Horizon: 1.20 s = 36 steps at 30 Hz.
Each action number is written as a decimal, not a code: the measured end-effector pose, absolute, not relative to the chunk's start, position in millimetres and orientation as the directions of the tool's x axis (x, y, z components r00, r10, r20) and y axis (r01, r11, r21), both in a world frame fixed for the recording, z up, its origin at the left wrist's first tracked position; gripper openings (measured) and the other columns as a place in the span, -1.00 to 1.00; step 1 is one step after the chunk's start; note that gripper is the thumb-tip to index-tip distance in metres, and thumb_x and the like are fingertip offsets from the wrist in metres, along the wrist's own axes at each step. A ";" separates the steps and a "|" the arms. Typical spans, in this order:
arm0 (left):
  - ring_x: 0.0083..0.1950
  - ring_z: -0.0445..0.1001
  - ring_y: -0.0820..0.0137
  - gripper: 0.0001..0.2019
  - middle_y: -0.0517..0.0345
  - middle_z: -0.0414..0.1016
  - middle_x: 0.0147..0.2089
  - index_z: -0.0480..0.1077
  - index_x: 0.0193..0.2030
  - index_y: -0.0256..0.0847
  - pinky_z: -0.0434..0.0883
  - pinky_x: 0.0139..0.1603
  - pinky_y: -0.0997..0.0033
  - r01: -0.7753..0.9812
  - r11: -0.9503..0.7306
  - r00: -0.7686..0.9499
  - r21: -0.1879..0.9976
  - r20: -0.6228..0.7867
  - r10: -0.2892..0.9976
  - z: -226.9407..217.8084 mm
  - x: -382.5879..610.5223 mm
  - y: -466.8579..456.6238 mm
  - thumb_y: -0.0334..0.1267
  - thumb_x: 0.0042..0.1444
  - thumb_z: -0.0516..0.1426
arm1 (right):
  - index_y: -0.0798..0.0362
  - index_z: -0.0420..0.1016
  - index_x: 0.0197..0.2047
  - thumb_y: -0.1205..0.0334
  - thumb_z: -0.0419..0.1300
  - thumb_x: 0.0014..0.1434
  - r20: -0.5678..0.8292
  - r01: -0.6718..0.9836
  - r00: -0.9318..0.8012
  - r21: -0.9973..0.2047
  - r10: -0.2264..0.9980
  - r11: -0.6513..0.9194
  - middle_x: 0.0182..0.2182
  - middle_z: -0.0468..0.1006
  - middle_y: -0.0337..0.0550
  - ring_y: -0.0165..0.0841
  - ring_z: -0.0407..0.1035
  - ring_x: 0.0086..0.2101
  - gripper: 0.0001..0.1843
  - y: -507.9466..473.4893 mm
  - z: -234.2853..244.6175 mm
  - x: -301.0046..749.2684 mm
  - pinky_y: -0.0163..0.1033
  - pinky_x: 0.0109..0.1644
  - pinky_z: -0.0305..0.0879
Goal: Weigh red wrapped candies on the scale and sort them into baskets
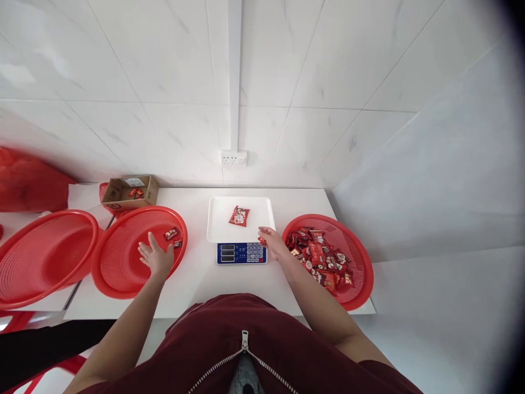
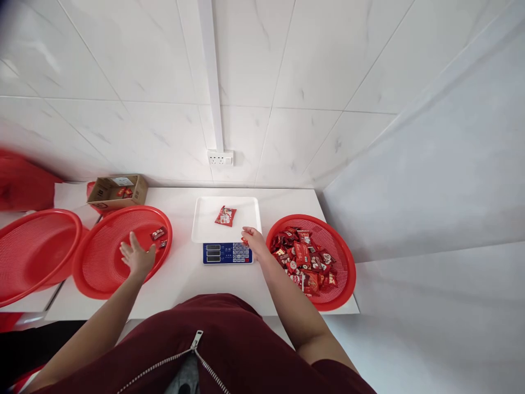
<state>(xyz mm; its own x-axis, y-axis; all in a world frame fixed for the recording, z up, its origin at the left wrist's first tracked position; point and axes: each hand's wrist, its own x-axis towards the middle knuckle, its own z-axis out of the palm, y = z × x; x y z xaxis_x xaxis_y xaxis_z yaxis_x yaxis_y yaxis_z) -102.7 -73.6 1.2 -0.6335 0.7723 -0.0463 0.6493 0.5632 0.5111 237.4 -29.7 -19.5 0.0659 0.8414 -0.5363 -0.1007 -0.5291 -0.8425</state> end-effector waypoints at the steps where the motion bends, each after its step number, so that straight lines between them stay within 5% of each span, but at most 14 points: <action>1: 0.40 -0.32 -0.09 -0.27 -0.29 -0.27 0.41 -0.16 0.36 -0.24 -0.10 0.25 -0.24 0.743 0.502 -0.565 0.443 0.012 0.825 -2.4 -92.3 -68.1 -0.16 0.12 0.08 | -0.01 0.43 -0.21 0.29 0.19 0.01 -0.542 -0.112 0.069 -0.838 0.837 -0.534 -0.25 0.45 -0.19 -0.49 0.37 -0.41 -0.79 -29.4 -20.0 237.3 -0.39 -0.38 0.39; 6: 0.33 0.03 0.14 -0.42 -0.14 0.13 0.30 0.01 0.30 -0.23 0.05 0.27 0.14 0.908 -0.021 0.029 0.418 -0.013 0.999 -14.5 -0.1 -9.7 -0.14 0.16 0.04 | 0.02 0.43 -0.22 0.32 0.19 0.01 -0.568 -0.131 0.061 -0.820 0.821 -0.558 -0.27 0.44 -0.19 -0.51 0.35 -0.43 -0.80 -34.3 -18.1 229.2 -0.39 -0.36 0.39; 13: 0.18 0.19 0.03 -0.35 -0.15 0.25 0.16 0.12 0.25 -0.15 0.12 0.15 0.05 0.908 -0.068 0.111 0.413 -0.080 0.991 -28.6 85.7 54.9 -0.12 0.02 0.19 | 0.04 0.46 -0.22 0.30 0.22 -0.02 -0.563 -0.112 0.043 -0.823 0.825 -0.556 -0.26 0.47 -0.19 -0.49 0.36 -0.42 -0.77 -52.5 -14.1 228.7 -0.36 -0.35 0.37; 20: 0.10 0.29 0.17 -0.44 -0.10 0.20 0.10 0.25 0.14 -0.16 0.36 -0.06 0.29 0.887 0.031 0.022 0.460 -0.109 0.994 -31.3 80.8 57.7 -0.42 -0.07 0.18 | 0.04 0.47 -0.26 0.34 0.22 -0.04 -0.563 -0.131 0.079 -0.824 0.823 -0.551 -0.33 0.47 -0.20 -0.48 0.36 -0.44 -0.80 -50.2 -15.0 239.1 -0.36 -0.35 0.37; 25: -0.02 0.40 0.35 -0.53 -0.03 0.14 0.13 0.28 0.11 -0.15 0.44 -0.10 0.41 0.868 0.110 -0.105 0.484 -0.036 0.994 -3.0 23.6 31.9 -0.44 0.00 0.10 | 0.05 0.43 -0.23 0.44 0.18 -0.06 -0.564 -0.204 0.072 -0.816 0.823 -0.541 -0.21 0.43 -0.16 -0.48 0.39 -0.35 -0.73 -38.4 -18.2 234.9 -0.36 -0.24 0.41; 28: 0.17 0.25 0.20 -0.53 -0.03 0.11 0.18 0.28 0.10 -0.14 0.34 0.11 0.27 0.878 0.195 -0.236 0.438 0.039 0.971 20.3 -40.8 -0.9 -0.43 0.00 0.10 | 0.04 0.40 -0.20 0.49 0.17 -0.08 -0.564 -0.256 0.057 -0.806 0.824 -0.534 -0.15 0.41 -0.14 -0.48 0.41 -0.33 -0.67 -34.7 -19.7 232.8 -0.36 -0.24 0.42; 33: 0.27 0.02 -0.20 -0.58 -0.18 0.04 0.28 0.34 0.03 -0.22 0.04 0.18 -0.28 0.844 0.408 -0.448 0.347 0.039 0.893 40.1 -125.3 -60.3 -0.27 -0.03 0.17 | -0.01 0.28 -0.08 0.46 0.22 -0.05 -0.544 -0.345 0.020 -0.792 0.839 -0.504 -0.20 0.46 -0.16 -0.44 0.46 -0.30 -0.56 -32.7 -19.5 230.2 -0.27 -0.13 0.44; 36: 0.36 -0.19 -0.11 -0.61 -0.13 -0.05 0.35 0.34 0.00 -0.23 -0.19 0.29 -0.19 0.735 0.401 -0.477 0.547 -0.004 0.879 41.2 -122.9 -72.7 -0.21 0.01 0.15 | 0.00 0.29 -0.08 0.44 0.23 -0.03 -0.518 -0.386 -0.023 -0.785 0.855 -0.486 -0.20 0.51 -0.16 -0.42 0.47 -0.26 -0.58 -32.8 -17.5 225.5 -0.25 -0.08 0.43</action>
<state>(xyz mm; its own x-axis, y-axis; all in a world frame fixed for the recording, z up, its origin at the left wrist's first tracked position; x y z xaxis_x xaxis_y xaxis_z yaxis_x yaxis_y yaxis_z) -122.9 -72.7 41.2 -0.4769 0.8790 -0.0037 0.7350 0.4011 0.5468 225.5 -32.8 -17.5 -0.0230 0.8551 -0.5179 -0.3857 -0.4855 -0.7846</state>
